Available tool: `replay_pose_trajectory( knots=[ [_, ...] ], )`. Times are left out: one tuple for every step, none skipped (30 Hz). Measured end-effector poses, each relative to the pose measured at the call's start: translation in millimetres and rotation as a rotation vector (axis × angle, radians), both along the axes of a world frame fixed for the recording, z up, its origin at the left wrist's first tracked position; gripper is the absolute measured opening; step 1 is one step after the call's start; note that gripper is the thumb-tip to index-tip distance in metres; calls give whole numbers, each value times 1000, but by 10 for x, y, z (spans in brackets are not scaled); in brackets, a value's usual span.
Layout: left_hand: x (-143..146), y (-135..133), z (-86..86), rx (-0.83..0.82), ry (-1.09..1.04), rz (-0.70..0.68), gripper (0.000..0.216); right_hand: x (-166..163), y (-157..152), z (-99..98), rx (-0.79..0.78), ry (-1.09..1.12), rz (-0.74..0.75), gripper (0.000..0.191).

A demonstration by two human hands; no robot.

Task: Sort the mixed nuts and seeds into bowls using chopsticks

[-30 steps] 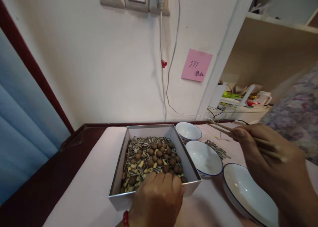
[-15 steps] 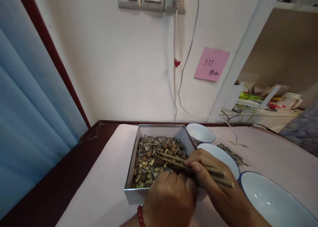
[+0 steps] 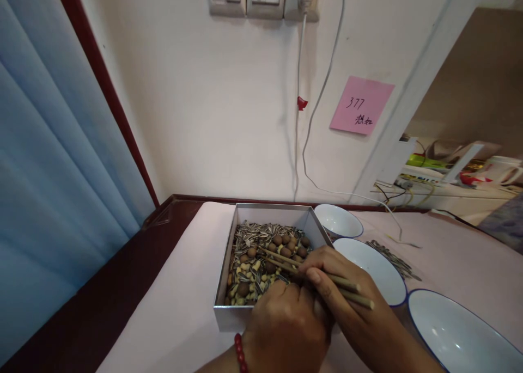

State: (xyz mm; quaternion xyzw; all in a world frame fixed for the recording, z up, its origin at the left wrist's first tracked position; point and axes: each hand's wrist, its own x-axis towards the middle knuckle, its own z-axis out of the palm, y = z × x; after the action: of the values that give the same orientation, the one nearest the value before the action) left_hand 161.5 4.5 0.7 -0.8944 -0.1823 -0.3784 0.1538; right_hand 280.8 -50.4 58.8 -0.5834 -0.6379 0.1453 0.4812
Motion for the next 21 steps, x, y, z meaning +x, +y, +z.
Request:
replay_pose_trajectory(
  knots=[
    [-1, -1, -1, 12, -9, -14, 14, -6, 8, -19, -3, -5, 10, 25],
    [-2, -2, -4, 17, -20, -18, 15, -13, 15, -39, -5, -7, 16, 25],
    [-3, -2, -5, 17, -26, -18, 15, -19, 19, -56, -8, -8, 15, 25],
    [-4, -3, -6, 14, -23, -15, 16, -25, 21, -71, -8, -5, 9, 26],
    [-5, -3, -5, 11, -16, -11, 16, -30, 19, -82, -3, 1, -2, 27],
    [-6, -4, -3, 13, -8, -10, 16, -33, 16, -88, 6, 6, -14, 28],
    [-7, -4, 2, 17, 0, -14, 16, -35, 11, -90, 18, 11, -25, 29],
    [-9, -4, 8, 21, 7, -21, 16, -36, 4, -89, 30, 15, -34, 29],
    [-11, -4, 14, 22, 9, -24, 16, -35, -3, -85, 42, 19, -42, 30],
    [-14, -5, 19, 14, 10, -19, 16, -32, -10, -78, 52, 24, -50, 30],
    [-17, -6, 24, 2, 14, -9, 15, -28, -18, -70, 57, 29, -58, 31],
    [-20, -9, 28, -12, 23, -2, 13, -22, -25, -61, 63, 34, -66, 31],
    [-22, -12, 30, -22, 30, 0, 10, -14, -33, -51, 68, 39, -76, 32],
    [-24, -15, 32, -30, 35, 0, 6, -5, -39, -41, 73, 43, -86, 32],
    [-24, -18, 32, -34, 36, 0, 4, 5, -45, -32, 80, 45, -97, 33],
    [-23, -21, 33, -36, 34, -3, 6, 16, -49, -25, 86, 46, -107, 33],
    [-21, -21, 33, -36, 32, -7, 9, 28, -52, -19, 93, 48, -115, 32],
    [-18, -20, 34, -37, 27, -9, 10, 41, -54, -14, 103, 49, -122, 32],
    [-15, -17, 35, -35, 24, -15, 12, 56, -58, -10, 115, 49, -127, 32],
    [-13, -13, 36, -32, 24, -24, 12, 73, -65, -4, 128, 46, -134, 31],
    [-11, -9, 39, -30, 24, -33, 13, 95, -78, 6, 141, 35, -143, 30]
  ],
)
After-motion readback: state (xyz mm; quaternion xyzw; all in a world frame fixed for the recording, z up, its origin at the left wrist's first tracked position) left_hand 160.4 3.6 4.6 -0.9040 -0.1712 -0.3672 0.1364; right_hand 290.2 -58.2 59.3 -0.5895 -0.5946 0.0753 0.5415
